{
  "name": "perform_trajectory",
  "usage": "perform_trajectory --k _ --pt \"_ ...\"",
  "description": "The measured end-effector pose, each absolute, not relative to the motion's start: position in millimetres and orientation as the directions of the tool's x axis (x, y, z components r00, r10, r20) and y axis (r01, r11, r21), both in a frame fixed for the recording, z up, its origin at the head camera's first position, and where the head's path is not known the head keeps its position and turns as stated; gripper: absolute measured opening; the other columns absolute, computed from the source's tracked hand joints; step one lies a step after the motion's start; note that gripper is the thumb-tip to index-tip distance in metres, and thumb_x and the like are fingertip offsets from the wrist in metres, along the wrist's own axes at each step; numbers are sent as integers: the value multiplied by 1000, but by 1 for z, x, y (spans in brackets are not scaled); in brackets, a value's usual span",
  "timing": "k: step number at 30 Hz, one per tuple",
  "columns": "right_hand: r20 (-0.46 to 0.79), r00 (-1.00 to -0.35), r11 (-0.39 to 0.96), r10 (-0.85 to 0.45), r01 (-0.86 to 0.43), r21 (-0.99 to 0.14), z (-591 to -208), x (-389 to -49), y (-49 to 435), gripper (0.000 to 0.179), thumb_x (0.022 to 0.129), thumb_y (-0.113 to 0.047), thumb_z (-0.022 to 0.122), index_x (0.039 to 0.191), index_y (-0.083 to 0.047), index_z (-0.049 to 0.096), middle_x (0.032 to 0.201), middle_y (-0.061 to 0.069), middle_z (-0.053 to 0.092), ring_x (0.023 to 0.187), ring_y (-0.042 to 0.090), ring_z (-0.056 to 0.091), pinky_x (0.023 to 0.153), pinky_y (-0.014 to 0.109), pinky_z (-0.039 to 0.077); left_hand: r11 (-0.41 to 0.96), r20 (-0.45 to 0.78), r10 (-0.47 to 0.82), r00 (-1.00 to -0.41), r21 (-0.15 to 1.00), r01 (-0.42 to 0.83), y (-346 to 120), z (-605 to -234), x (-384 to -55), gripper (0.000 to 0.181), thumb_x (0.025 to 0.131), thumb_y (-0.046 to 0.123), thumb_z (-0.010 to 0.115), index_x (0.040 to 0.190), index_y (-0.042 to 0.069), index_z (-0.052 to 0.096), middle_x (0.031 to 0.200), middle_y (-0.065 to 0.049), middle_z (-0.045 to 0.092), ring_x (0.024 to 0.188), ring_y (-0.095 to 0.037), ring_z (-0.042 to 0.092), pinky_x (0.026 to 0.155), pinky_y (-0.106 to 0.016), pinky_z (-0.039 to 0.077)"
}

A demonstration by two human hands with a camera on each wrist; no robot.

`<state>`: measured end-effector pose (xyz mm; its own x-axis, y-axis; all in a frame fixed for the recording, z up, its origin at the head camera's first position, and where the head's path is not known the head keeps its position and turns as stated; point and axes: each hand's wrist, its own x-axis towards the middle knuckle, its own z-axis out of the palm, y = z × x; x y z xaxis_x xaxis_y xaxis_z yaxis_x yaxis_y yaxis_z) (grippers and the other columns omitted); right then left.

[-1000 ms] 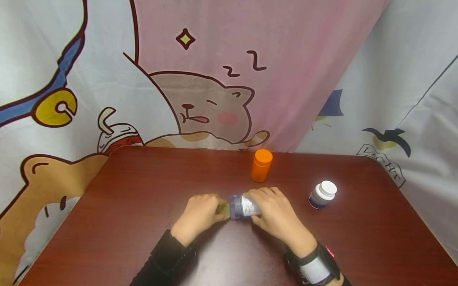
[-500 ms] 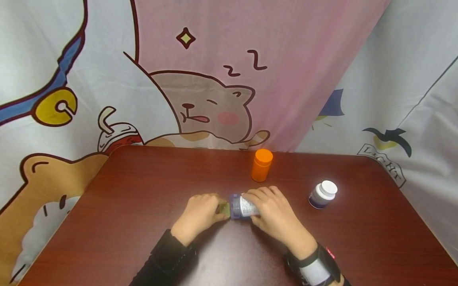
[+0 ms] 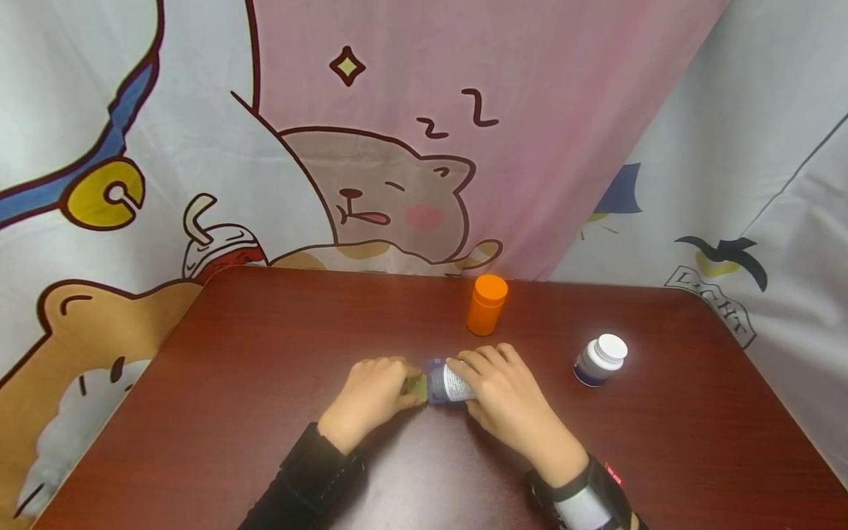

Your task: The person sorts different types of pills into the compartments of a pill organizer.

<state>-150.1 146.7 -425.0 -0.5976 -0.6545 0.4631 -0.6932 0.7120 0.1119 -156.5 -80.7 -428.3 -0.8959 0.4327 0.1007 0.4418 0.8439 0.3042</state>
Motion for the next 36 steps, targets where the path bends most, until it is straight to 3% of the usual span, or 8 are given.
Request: perform_trajectory --k 9,21,28,36 --pt "467 -586 711 -662 -688 145 -426 -150 146 62 62 -14 94 119 -9 74 110 5 75 99 24 67 87 40 48 842 103 434 -895 308 443 -81 -428 -157 25 80 28 90 100 15 81 81 2 70 67 -13 59 63 -38 52" --pt "478 -649 765 -592 -639 80 -429 -151 150 58 61 -14 95 113 -9 69 107 4 75 97 23 69 85 40 53 841 74 434 -898 325 433 -81 -427 -157 29 81 27 89 106 14 81 86 0 73 71 -15 61 67 -41 55" --pt "476 -664 776 -577 -627 66 -428 -146 151 63 62 -21 98 115 -10 65 105 3 72 93 21 69 81 38 55 840 72 432 -899 331 430 -81 -426 -157 29 81 27 90 105 14 81 83 0 71 68 -13 55 65 -40 53" --pt "484 -684 789 -546 -614 23 -422 -130 149 69 65 -20 95 126 -11 66 113 0 72 97 19 70 79 37 59 842 89 431 -898 318 436 -81 -428 -156 28 80 28 90 104 15 82 80 3 68 66 -12 53 62 -37 50"
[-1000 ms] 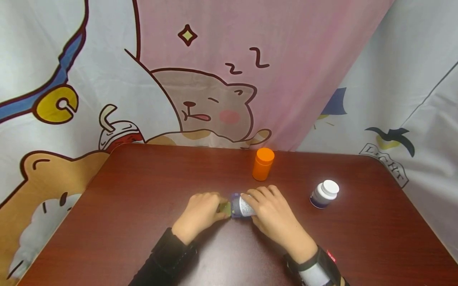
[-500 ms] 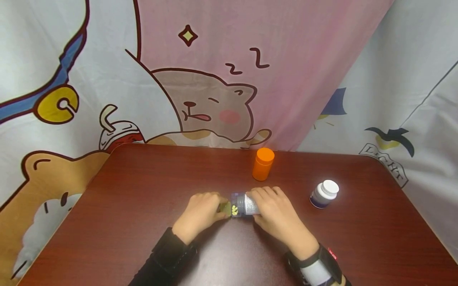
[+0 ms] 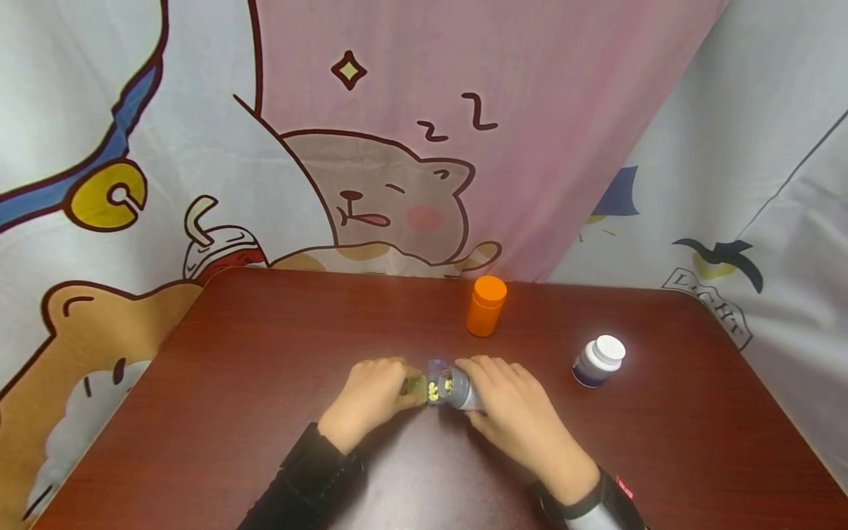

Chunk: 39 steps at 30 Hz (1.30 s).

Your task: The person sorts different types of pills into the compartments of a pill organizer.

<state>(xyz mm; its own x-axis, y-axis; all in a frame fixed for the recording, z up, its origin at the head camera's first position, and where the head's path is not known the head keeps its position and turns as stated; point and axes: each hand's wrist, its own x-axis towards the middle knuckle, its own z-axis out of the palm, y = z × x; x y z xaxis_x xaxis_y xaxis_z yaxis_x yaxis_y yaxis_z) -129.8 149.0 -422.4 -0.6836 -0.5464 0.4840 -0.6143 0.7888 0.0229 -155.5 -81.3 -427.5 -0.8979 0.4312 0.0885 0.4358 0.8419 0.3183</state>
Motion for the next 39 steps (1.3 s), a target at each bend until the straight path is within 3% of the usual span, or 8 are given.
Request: perform_trajectory --k 8,13,18,25,39 --pt "500 -668 756 -551 -653 -40 -417 -109 142 76 61 -23 98 129 -11 65 113 -4 71 97 13 68 80 32 58 841 97 436 -895 310 443 -82 -430 -156 25 81 30 90 99 15 81 76 5 65 66 -11 55 62 -36 51" --pt "473 -698 767 -538 -638 -69 -420 -97 140 82 61 -28 99 133 -13 63 114 -5 72 98 12 68 81 33 58 844 96 433 -896 307 441 -82 -430 -157 27 81 30 89 102 15 81 79 4 69 68 -13 60 65 -38 53" --pt "422 -759 766 -495 -611 -199 -423 -87 140 85 63 -30 100 137 -15 61 118 -7 71 102 12 68 86 36 60 846 97 434 -896 298 442 -82 -430 -157 26 81 29 89 101 15 80 80 3 69 70 -15 62 66 -38 53" --pt "336 -807 710 -485 -588 -387 -425 -80 137 82 66 -23 98 139 -18 61 121 -12 69 100 9 69 82 34 60 844 111 436 -893 292 449 -81 -431 -157 25 82 28 88 101 14 79 83 2 71 74 -18 66 68 -41 56" --pt "349 -782 651 -516 -623 -432 -430 -82 140 67 70 -21 96 128 -17 62 121 -13 67 102 11 70 84 33 60 840 142 430 -892 300 452 -79 -434 -157 28 84 27 87 107 13 78 89 0 74 80 -21 69 74 -43 56"
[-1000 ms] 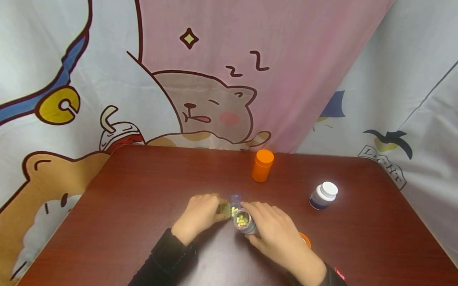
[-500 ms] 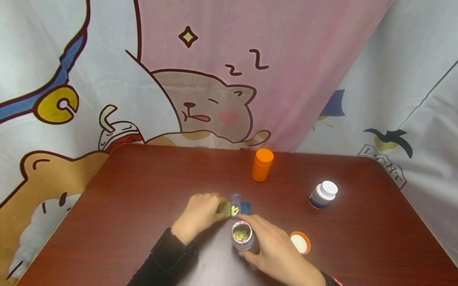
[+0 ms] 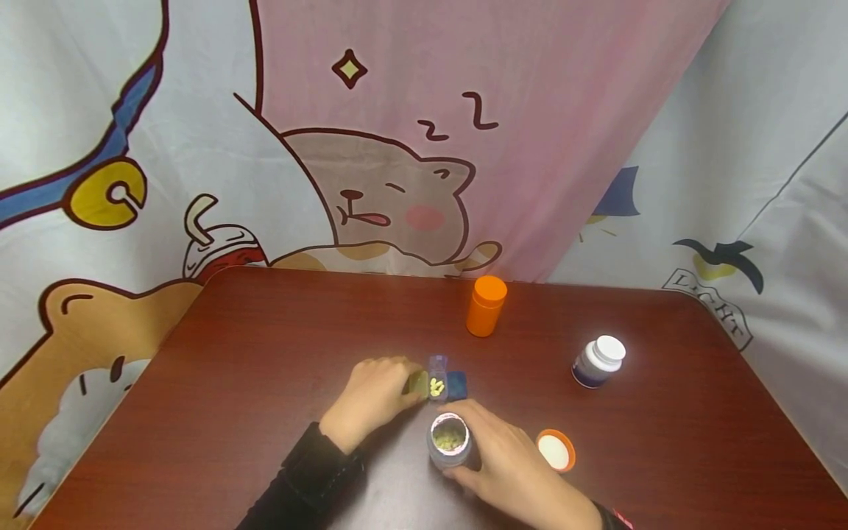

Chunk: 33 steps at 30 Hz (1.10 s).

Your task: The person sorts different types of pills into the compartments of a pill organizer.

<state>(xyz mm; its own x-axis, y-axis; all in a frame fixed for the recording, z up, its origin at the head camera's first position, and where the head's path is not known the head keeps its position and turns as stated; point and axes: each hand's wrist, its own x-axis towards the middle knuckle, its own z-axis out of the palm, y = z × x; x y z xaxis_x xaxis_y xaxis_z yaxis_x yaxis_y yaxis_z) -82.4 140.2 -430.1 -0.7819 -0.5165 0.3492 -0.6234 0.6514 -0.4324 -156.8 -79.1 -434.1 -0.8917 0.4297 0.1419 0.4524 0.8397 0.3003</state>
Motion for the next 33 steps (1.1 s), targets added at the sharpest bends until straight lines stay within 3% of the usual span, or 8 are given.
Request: perform_trajectory --k 6,14,18,21,25,29,33 --pt "301 -805 681 -512 -593 -430 -429 -83 142 71 70 -22 97 129 -18 60 118 -11 69 99 12 70 83 35 60 848 152 425 -892 280 451 -78 -435 -155 28 85 28 86 108 13 78 91 -2 74 86 -25 72 78 -47 58" --pt "278 -804 689 -525 -594 -415 -427 -85 145 73 69 -25 98 130 -20 58 117 -10 72 98 13 71 81 36 60 872 131 408 -904 237 428 -80 -418 -148 49 86 30 86 128 9 73 122 -8 76 110 -31 72 94 -50 58" --pt "277 -798 692 -535 -602 -399 -427 -87 146 75 69 -27 98 131 -20 57 115 -10 73 97 13 71 81 37 60 883 116 387 -915 240 404 -84 -402 -142 40 85 27 86 120 11 76 119 -5 77 110 -29 72 97 -50 57" --pt "269 -794 704 -546 -608 -366 -427 -89 148 79 68 -31 99 133 -19 56 115 -9 73 98 14 71 83 38 60 861 68 404 -912 309 404 -87 -391 -136 32 86 24 86 114 11 77 115 -4 77 108 -29 72 97 -52 56" --pt "213 -809 734 -549 -588 -340 -426 -91 154 79 67 -35 98 134 -19 57 116 -7 74 102 17 71 87 41 59 787 -31 511 -859 417 454 -90 -381 -132 34 85 17 85 118 14 75 115 -1 77 104 -25 73 92 -49 57" --pt "171 -827 760 -535 -560 -330 -425 -92 161 70 70 -32 96 131 -21 63 120 -8 73 109 17 70 92 43 59 724 -154 619 -770 493 483 -90 -380 -131 55 77 14 88 129 22 70 116 4 76 102 -16 71 88 -42 57" --pt "207 -821 772 -532 -571 -279 -424 -93 172 62 72 -28 95 127 -19 68 122 -7 72 112 16 69 95 43 58 654 -214 693 -688 588 476 -85 -387 -133 75 71 17 93 139 25 63 121 7 74 111 -9 67 95 -34 54"
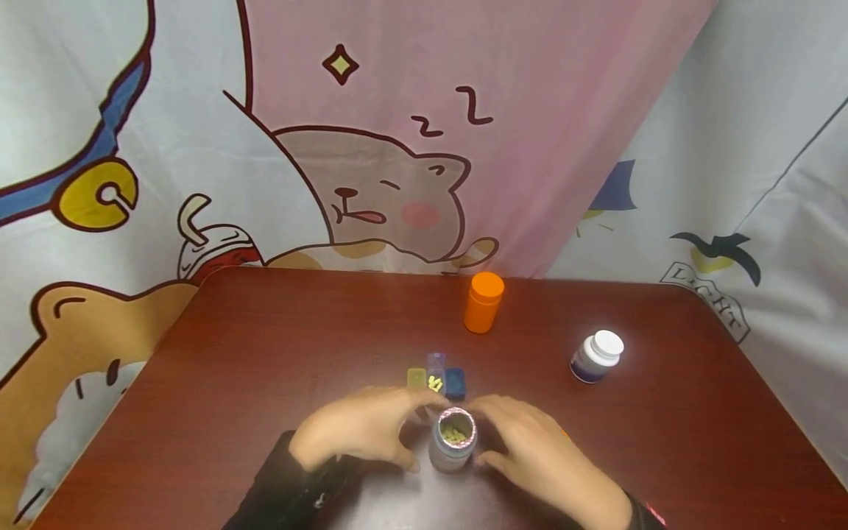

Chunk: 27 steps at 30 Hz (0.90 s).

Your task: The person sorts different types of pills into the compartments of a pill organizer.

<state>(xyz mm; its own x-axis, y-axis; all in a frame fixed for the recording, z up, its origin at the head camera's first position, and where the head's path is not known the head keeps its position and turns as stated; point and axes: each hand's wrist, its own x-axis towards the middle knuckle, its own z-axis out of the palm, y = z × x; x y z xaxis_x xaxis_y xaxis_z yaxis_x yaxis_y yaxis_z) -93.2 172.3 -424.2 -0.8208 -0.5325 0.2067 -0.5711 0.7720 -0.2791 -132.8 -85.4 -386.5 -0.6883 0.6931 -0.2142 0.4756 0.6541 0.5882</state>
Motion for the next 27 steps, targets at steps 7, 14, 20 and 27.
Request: perform_trajectory --k 7,14,20,27 --pt "230 -837 832 -497 -535 -148 -426 -97 211 56 67 -24 97 116 -18 72 114 -7 69 94 16 67 84 40 58 570 -198 744 -639 686 451 -74 -404 -137 78 75 29 95 144 18 60 132 7 69 119 -7 64 104 -27 51" --pt "61 -952 939 -300 -306 -155 -424 -99 247 55 60 -28 98 106 -21 70 104 -8 64 76 19 61 65 40 51 590 -181 725 -664 662 463 -66 -410 -137 68 79 41 91 138 20 64 132 10 70 122 -6 63 106 -29 50" --pt "-117 -966 963 -231 -210 -170 -423 -104 262 60 58 -43 98 103 -20 66 101 -3 62 74 24 64 64 46 52 609 -184 711 -678 644 463 -63 -410 -135 68 78 41 91 137 20 65 133 10 70 123 -7 63 107 -32 50" --pt "-134 -961 956 -243 -214 -202 -424 -103 258 55 60 -42 98 101 -24 65 100 -7 60 70 16 59 62 43 50 610 -187 709 -680 648 457 -61 -411 -134 69 79 40 91 138 19 64 132 10 70 121 -7 64 106 -32 51"
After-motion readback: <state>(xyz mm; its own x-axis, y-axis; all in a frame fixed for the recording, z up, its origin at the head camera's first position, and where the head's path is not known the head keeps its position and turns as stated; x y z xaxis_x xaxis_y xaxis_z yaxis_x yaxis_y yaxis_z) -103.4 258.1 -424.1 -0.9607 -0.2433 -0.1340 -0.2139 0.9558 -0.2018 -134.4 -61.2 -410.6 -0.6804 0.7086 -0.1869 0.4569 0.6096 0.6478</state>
